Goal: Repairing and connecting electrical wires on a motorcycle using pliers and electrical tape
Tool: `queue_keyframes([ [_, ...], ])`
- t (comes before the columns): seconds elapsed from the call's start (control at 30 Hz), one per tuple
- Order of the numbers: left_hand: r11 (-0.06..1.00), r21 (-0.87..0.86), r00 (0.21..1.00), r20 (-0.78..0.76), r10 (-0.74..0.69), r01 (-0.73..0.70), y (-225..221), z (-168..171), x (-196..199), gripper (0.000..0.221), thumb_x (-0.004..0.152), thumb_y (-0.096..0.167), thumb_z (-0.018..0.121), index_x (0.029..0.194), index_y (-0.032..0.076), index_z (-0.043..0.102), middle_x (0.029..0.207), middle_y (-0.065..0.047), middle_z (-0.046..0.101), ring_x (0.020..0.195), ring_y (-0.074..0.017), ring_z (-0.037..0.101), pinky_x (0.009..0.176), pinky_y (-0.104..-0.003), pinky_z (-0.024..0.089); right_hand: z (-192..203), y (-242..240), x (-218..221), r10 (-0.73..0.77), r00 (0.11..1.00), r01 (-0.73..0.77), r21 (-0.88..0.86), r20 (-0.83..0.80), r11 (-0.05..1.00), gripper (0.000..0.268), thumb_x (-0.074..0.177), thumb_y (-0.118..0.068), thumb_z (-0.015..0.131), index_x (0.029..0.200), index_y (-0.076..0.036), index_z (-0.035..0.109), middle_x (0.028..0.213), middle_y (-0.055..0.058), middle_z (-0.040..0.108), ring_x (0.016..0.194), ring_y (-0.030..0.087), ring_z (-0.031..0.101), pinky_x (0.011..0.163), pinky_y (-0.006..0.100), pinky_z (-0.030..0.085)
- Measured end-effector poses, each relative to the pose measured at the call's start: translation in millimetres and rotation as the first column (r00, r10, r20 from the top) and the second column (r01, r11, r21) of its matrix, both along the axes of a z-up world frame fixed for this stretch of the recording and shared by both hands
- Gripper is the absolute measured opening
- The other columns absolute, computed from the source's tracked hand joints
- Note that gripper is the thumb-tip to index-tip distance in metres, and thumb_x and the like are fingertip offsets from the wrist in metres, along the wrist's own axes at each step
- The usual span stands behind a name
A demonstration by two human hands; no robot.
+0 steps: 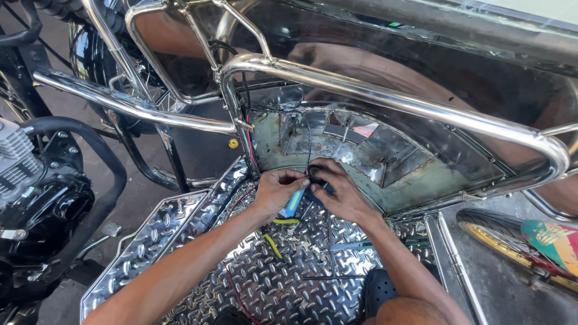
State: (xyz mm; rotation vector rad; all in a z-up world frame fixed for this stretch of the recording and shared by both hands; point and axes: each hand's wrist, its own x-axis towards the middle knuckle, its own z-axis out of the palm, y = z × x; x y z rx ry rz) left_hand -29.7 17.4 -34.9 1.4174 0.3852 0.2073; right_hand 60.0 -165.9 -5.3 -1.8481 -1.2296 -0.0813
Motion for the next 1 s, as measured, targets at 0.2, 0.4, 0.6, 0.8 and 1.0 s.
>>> queue_keyframes([
  [0.2,0.936,0.336,0.994,-0.052,-0.092,0.104,3,4,-11,0.015,0.104,0.026,0.076,0.108,0.015,0.085,0.081,-0.005,0.076,0.075,-0.0134,0.070,0.068,-0.030,0.054,-41,20,22,-0.038,0.998,0.044,0.106,-0.057,0.993,0.005,0.087,-0.008,0.083,0.092,-0.007,0.083,0.124,0.010,0.080,0.111,0.037,0.078,0.094,0.046,0.061],
  [0.4,0.981,0.178,0.993,0.080,-0.087,0.072,7,-1,-7,0.014,0.107,0.015,0.071,0.110,0.005,0.081,0.090,-0.014,0.080,0.087,-0.0153,0.073,0.077,-0.031,0.056,-65,33,37,-0.065,0.977,0.101,0.171,-0.201,0.980,0.001,0.088,-0.009,0.083,0.088,-0.008,0.083,0.120,0.010,0.083,0.111,0.033,0.079,0.091,0.043,0.062],
  [0.6,0.994,-0.084,0.996,0.048,0.077,-0.073,-4,4,-17,0.019,0.094,-0.002,0.078,0.113,-0.002,0.080,0.104,-0.018,0.079,0.092,-0.0228,0.078,0.087,-0.034,0.061,-49,28,35,0.029,0.853,0.045,0.128,-0.521,0.991,0.022,0.099,-0.008,0.082,0.116,0.005,0.078,0.130,0.026,0.073,0.123,0.042,0.070,0.081,0.049,0.068],
  [0.8,0.946,-0.254,0.973,0.054,0.223,-0.203,-3,8,-18,0.031,0.084,-0.002,0.088,0.111,0.001,0.071,0.098,-0.019,0.081,0.084,-0.0242,0.082,0.080,-0.032,0.066,-40,44,27,0.014,0.725,0.080,0.104,-0.689,0.991,0.021,0.101,-0.012,0.078,0.122,-0.010,0.084,0.105,0.005,0.073,0.101,0.016,0.069,0.084,0.034,0.062],
  [1.0,0.956,-0.256,0.983,0.071,0.167,-0.144,-7,24,-27,0.076,0.080,0.002,0.093,0.126,0.018,0.035,0.090,-0.004,0.078,0.080,-0.0113,0.071,0.083,-0.022,0.057,8,34,9,0.459,0.117,-0.068,0.454,-0.880,0.888,0.074,0.097,-0.049,0.057,0.167,-0.028,0.045,0.130,0.021,0.075,0.115,0.028,0.073,0.089,0.038,0.060],
])
